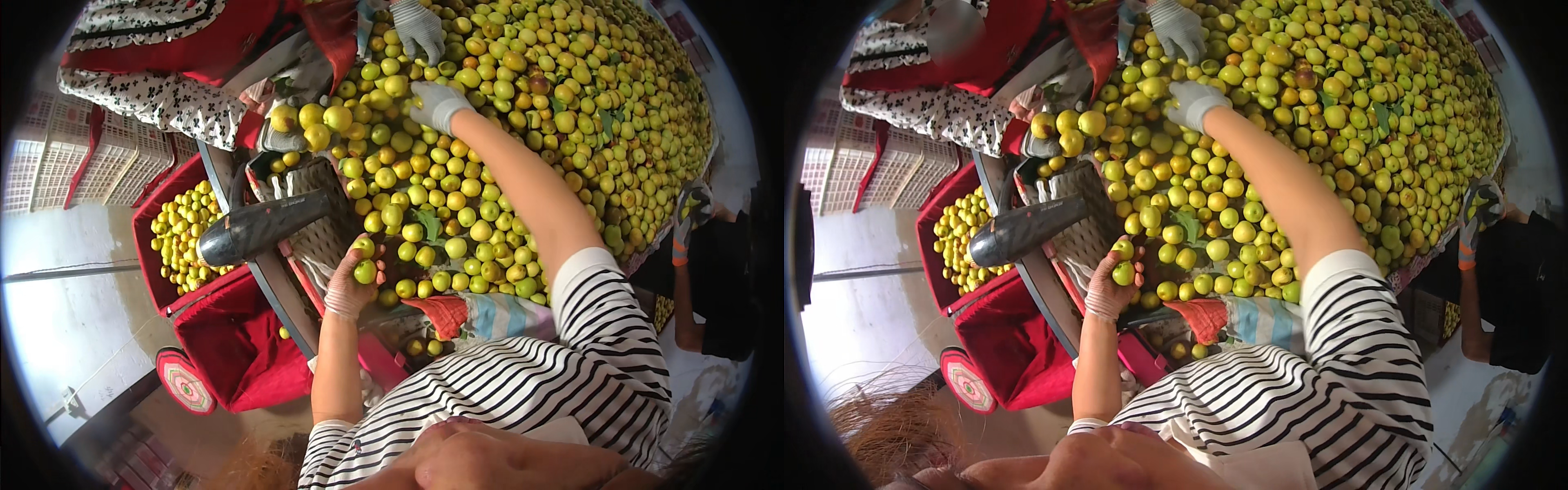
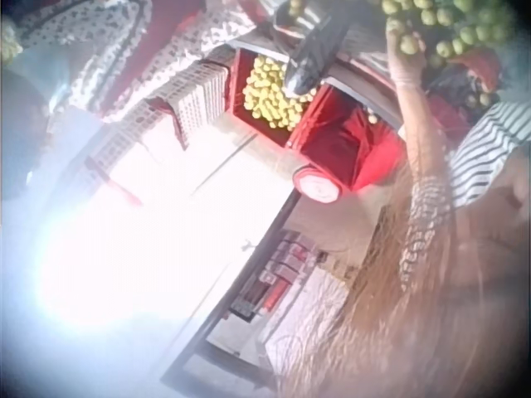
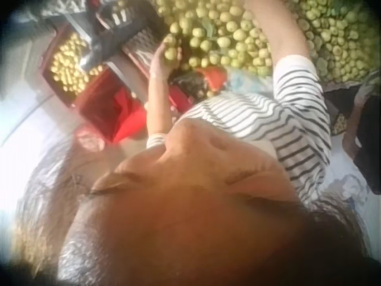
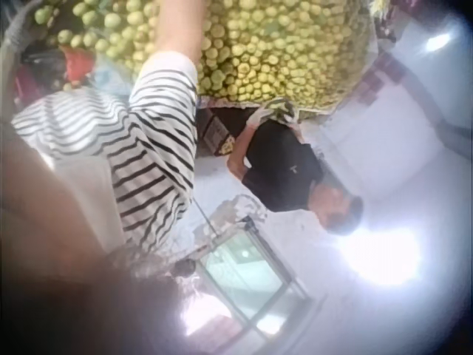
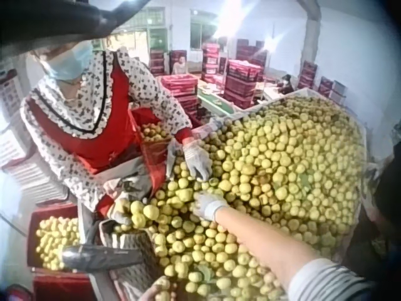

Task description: The person sorts green citrus fruits by hand, picking them from a large pile and placing them into a red crate. The person wears gloves and works alongside others in a busy sorting area.

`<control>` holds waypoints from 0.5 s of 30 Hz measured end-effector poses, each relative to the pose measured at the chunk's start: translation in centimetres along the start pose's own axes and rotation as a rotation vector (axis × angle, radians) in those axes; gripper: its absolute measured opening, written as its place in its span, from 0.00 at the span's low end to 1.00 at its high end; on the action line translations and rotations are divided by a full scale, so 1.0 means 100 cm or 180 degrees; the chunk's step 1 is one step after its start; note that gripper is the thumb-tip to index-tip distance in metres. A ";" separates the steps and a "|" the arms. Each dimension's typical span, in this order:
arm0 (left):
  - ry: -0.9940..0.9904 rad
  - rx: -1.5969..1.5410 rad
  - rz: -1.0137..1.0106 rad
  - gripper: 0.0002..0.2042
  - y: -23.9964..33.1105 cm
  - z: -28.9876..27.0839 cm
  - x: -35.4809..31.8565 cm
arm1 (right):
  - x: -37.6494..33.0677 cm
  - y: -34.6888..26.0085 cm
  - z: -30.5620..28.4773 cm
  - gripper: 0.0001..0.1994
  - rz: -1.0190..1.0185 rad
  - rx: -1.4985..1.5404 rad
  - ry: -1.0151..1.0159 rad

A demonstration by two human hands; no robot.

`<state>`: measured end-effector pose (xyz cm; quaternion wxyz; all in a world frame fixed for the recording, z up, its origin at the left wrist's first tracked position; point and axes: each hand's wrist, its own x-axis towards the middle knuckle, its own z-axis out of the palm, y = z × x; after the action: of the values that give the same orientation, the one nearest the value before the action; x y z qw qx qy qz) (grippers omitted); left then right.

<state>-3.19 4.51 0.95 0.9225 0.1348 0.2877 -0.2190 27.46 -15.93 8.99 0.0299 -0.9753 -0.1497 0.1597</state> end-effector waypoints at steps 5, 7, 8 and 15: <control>-0.0171 -0.0014 -0.0079 0.28 0.001 -0.005 0.001 | -0.024 -0.036 -0.029 0.17 -0.0848 -0.0146 -0.0655; -0.0215 -0.0019 -0.0073 0.28 0.001 -0.003 0.003 | -0.003 -0.060 -0.020 0.13 -0.0938 0.0082 0.0099; -0.0195 -0.0034 -0.0036 0.28 0.002 -0.006 -0.001 | 0.005 -0.084 -0.036 0.12 -0.0892 0.0077 -0.0095; -0.0052 -0.0109 -0.0070 0.27 0.001 0.000 0.001 | 0.133 -0.091 0.028 0.16 -0.0397 -0.1846 0.0004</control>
<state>-3.08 4.60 0.94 0.9246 0.1140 0.2854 -0.2252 35.99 -3.18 3.26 -0.2402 -0.9321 -0.2487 0.1075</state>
